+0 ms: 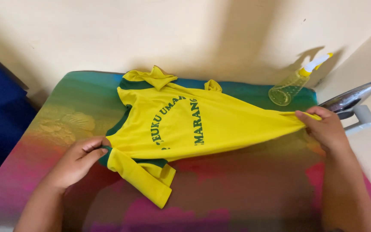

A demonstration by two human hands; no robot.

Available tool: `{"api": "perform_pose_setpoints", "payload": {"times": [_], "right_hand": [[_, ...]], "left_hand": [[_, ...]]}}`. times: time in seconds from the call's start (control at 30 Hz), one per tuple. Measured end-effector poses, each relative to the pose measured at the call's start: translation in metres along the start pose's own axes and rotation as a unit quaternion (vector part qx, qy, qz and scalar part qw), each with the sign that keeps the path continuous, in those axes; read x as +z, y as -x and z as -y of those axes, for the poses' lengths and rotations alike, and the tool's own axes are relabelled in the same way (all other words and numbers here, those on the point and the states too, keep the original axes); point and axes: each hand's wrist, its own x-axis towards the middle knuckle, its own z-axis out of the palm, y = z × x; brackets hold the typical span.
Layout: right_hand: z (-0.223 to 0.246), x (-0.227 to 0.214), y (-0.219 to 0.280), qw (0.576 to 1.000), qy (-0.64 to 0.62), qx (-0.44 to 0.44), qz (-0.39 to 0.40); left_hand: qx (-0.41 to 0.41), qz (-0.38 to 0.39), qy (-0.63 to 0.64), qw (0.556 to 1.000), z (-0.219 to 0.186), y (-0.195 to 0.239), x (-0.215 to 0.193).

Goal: The person irons a yellow and green t-shirt on a colorful ironing board. They use a spray bottle to moisten the fabric, then smooth and press the shirt with an iron, adjusting the garment and flipping it over to iron different sections.

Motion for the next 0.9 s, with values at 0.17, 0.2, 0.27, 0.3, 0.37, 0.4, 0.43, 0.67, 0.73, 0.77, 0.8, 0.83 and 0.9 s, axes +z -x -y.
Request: {"api": "perform_pose_setpoints", "payload": {"times": [0.17, 0.2, 0.27, 0.3, 0.37, 0.4, 0.43, 0.67, 0.73, 0.77, 0.8, 0.83, 0.9], "right_hand": [[-0.062, -0.077, 0.018, 0.994, 0.074, -0.072, -0.047], [-0.069, -0.091, 0.023, 0.992, 0.120, -0.048, 0.008], [-0.059, -0.080, 0.027, 0.968, 0.222, 0.023, 0.111], [-0.054, -0.076, 0.028, 0.921, 0.313, 0.099, 0.208], [-0.044, -0.055, 0.022, 0.900, 0.358, 0.113, 0.222], [-0.039, -0.044, 0.019, 0.877, 0.401, 0.126, 0.235], [-0.021, -0.028, 0.014, 0.876, 0.401, 0.127, 0.235], [0.016, 0.100, -0.070, 0.911, 0.338, -0.064, 0.227], [0.010, 0.136, -0.099, 0.898, 0.355, -0.109, 0.236], [0.012, 0.153, -0.106, 0.893, 0.357, -0.108, 0.252], [0.014, 0.169, -0.113, 0.888, 0.359, -0.106, 0.266], [0.005, 0.182, -0.125, 0.889, 0.358, -0.109, 0.265], [-0.015, 0.205, -0.147, 0.852, 0.340, -0.065, 0.392]], "left_hand": [[0.010, -0.003, 0.093, 0.996, 0.031, 0.027, -0.028], [-0.006, -0.002, 0.108, 0.994, 0.041, 0.031, -0.038], [-0.075, 0.098, 0.078, 0.989, 0.015, 0.027, -0.047], [-0.145, 0.195, 0.046, 0.969, 0.001, 0.026, -0.051], [-0.165, 0.188, -0.004, 0.968, -0.009, 0.011, -0.045], [-0.185, 0.180, -0.055, 0.964, -0.014, 0.003, -0.043], [-0.186, 0.181, -0.055, 0.964, -0.017, -0.012, -0.042], [-0.156, -0.014, -0.117, 0.981, 0.007, -0.151, -0.032], [-0.092, -0.051, -0.110, 0.988, 0.086, -0.219, -0.033], [-0.106, -0.061, -0.137, 0.983, 0.124, -0.255, -0.029], [-0.119, -0.070, -0.163, 0.977, 0.157, -0.297, -0.019], [-0.117, -0.073, -0.164, 0.977, 0.149, -0.306, -0.012], [-0.181, -0.042, -0.265, 0.946, 0.137, -0.321, 0.006]]}}
